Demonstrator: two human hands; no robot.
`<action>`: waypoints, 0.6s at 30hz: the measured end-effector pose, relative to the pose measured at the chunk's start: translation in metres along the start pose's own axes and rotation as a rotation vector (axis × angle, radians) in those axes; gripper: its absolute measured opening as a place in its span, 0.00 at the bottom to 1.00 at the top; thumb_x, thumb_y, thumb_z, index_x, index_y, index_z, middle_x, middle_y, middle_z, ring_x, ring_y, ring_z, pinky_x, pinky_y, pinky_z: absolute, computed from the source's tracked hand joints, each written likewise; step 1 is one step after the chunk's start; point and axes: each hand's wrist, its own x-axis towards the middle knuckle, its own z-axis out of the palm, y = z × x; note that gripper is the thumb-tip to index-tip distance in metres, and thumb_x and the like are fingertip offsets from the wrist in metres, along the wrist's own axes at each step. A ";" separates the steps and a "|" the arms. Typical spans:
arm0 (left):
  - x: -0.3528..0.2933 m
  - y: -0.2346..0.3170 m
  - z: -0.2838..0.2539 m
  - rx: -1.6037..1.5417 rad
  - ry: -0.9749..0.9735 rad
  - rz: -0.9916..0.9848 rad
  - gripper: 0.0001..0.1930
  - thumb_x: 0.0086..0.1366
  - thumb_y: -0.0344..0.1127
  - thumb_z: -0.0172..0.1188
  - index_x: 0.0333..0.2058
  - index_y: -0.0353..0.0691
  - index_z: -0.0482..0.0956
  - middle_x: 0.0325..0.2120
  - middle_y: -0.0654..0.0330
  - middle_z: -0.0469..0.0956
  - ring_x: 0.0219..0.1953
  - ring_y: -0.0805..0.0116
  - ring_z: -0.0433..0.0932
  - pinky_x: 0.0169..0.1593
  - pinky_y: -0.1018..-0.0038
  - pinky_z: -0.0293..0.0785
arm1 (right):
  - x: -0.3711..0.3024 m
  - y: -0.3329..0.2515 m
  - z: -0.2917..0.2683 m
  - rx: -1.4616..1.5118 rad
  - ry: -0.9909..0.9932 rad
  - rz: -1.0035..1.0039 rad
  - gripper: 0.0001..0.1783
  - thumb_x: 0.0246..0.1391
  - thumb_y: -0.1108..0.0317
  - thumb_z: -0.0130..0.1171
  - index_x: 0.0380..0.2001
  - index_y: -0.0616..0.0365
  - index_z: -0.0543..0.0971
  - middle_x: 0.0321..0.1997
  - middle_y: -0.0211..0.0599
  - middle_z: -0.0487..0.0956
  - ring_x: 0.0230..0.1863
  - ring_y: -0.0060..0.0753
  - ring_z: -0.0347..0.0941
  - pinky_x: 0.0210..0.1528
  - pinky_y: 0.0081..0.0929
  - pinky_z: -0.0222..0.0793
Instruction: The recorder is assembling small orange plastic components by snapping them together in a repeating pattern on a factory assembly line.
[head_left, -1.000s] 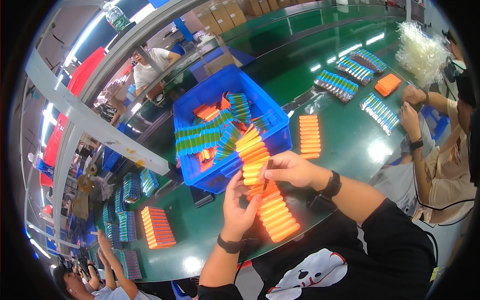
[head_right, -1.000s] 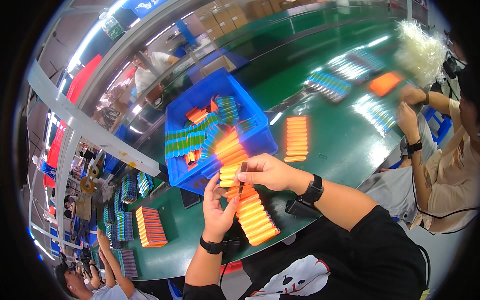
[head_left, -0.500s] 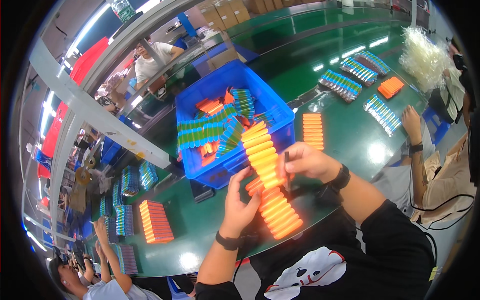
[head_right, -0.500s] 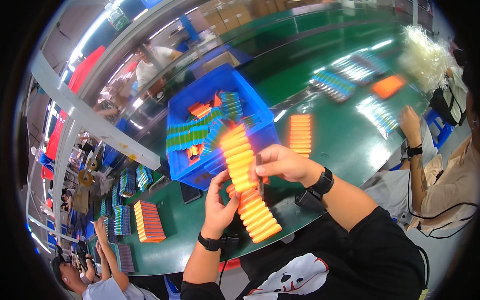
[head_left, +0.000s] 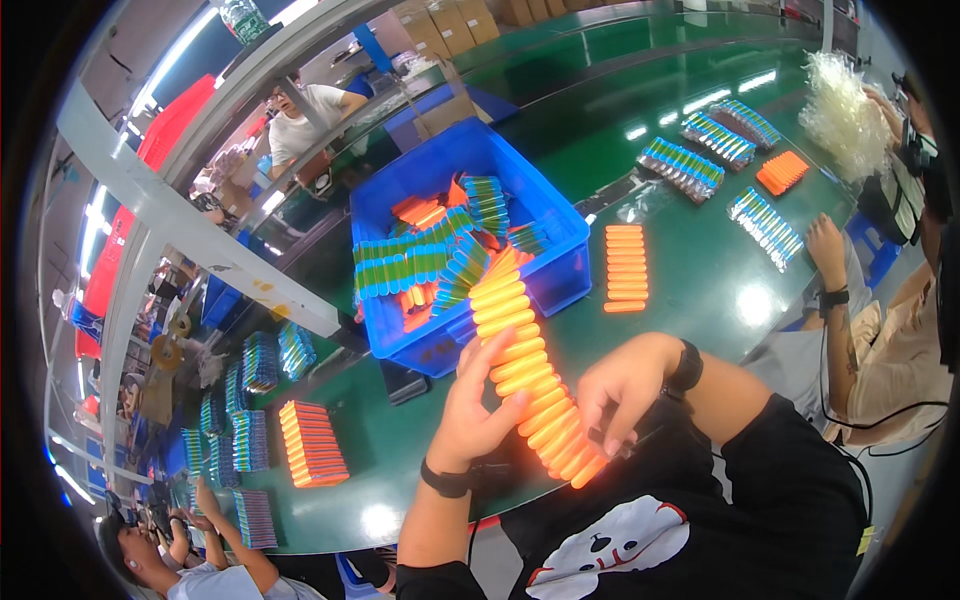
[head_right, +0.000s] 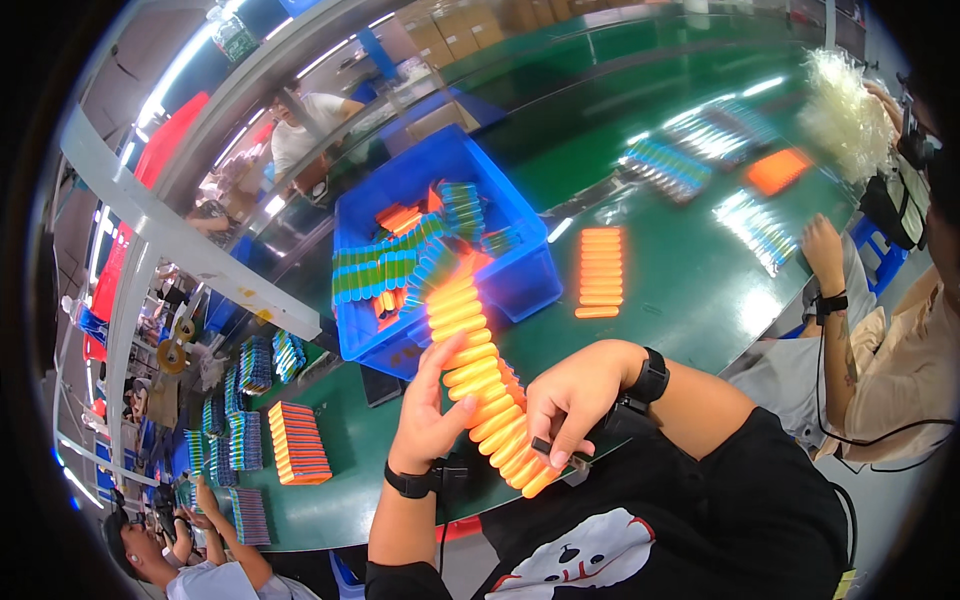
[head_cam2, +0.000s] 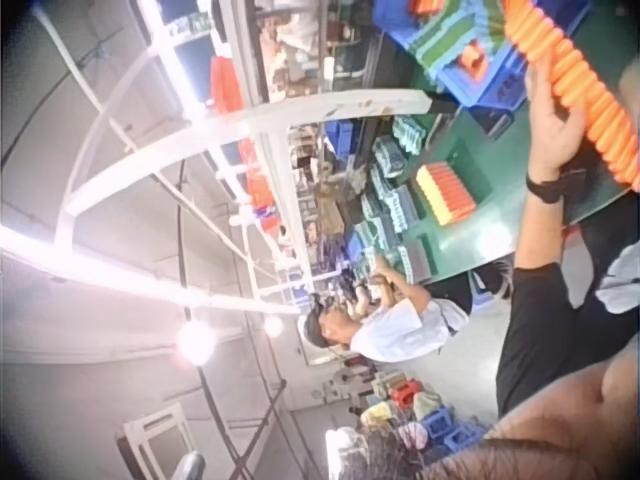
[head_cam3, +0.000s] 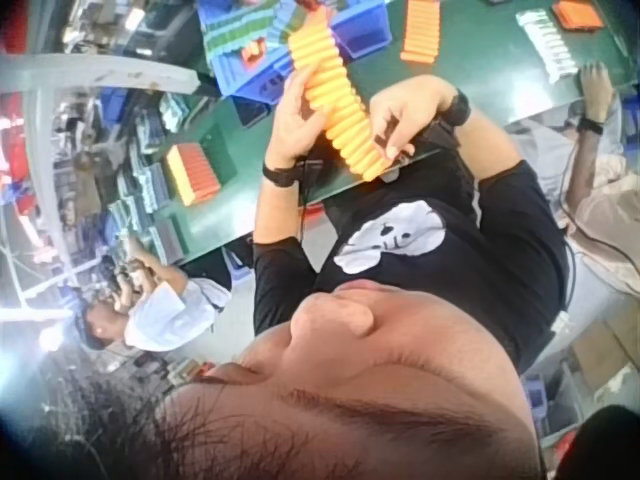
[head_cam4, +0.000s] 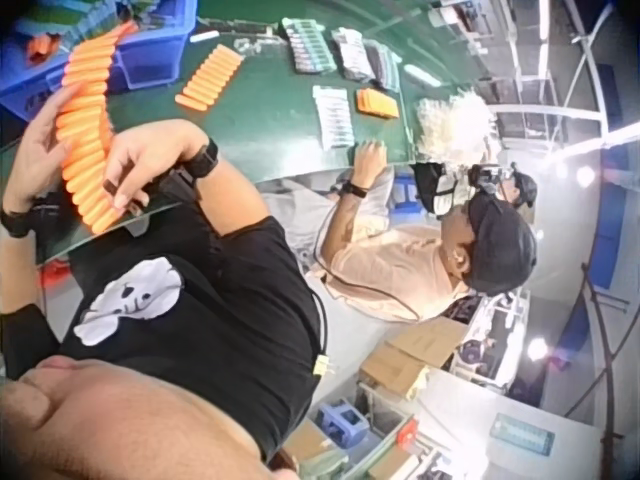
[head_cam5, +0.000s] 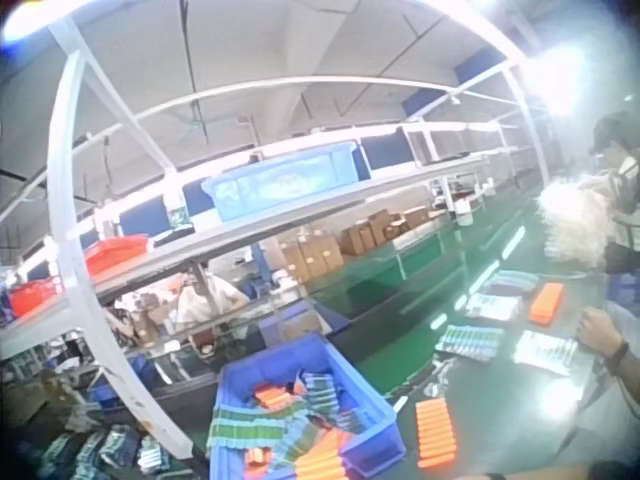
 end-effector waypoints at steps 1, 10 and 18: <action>0.002 0.000 -0.002 0.142 -0.066 -0.003 0.36 0.62 0.29 0.62 0.69 0.34 0.63 0.65 0.48 0.66 0.68 0.55 0.63 0.70 0.62 0.55 | 0.001 -0.001 0.000 0.002 -0.021 0.025 0.11 0.66 0.68 0.59 0.35 0.67 0.83 0.28 0.37 0.84 0.26 0.23 0.77 0.29 0.23 0.71; -0.011 -0.038 0.014 0.175 0.152 -0.092 0.37 0.60 0.29 0.68 0.68 0.36 0.65 0.60 0.49 0.71 0.64 0.58 0.67 0.67 0.67 0.60 | 0.000 0.001 -0.003 0.076 -0.068 0.144 0.12 0.65 0.65 0.60 0.37 0.64 0.84 0.28 0.35 0.84 0.23 0.21 0.77 0.24 0.21 0.71; -0.010 -0.034 0.019 -0.290 0.109 -0.199 0.38 0.64 0.24 0.64 0.70 0.35 0.57 0.60 0.56 0.70 0.62 0.69 0.69 0.65 0.71 0.64 | -0.008 0.008 -0.015 0.071 0.916 -0.364 0.11 0.65 0.69 0.60 0.45 0.65 0.81 0.39 0.37 0.84 0.32 0.19 0.78 0.33 0.18 0.73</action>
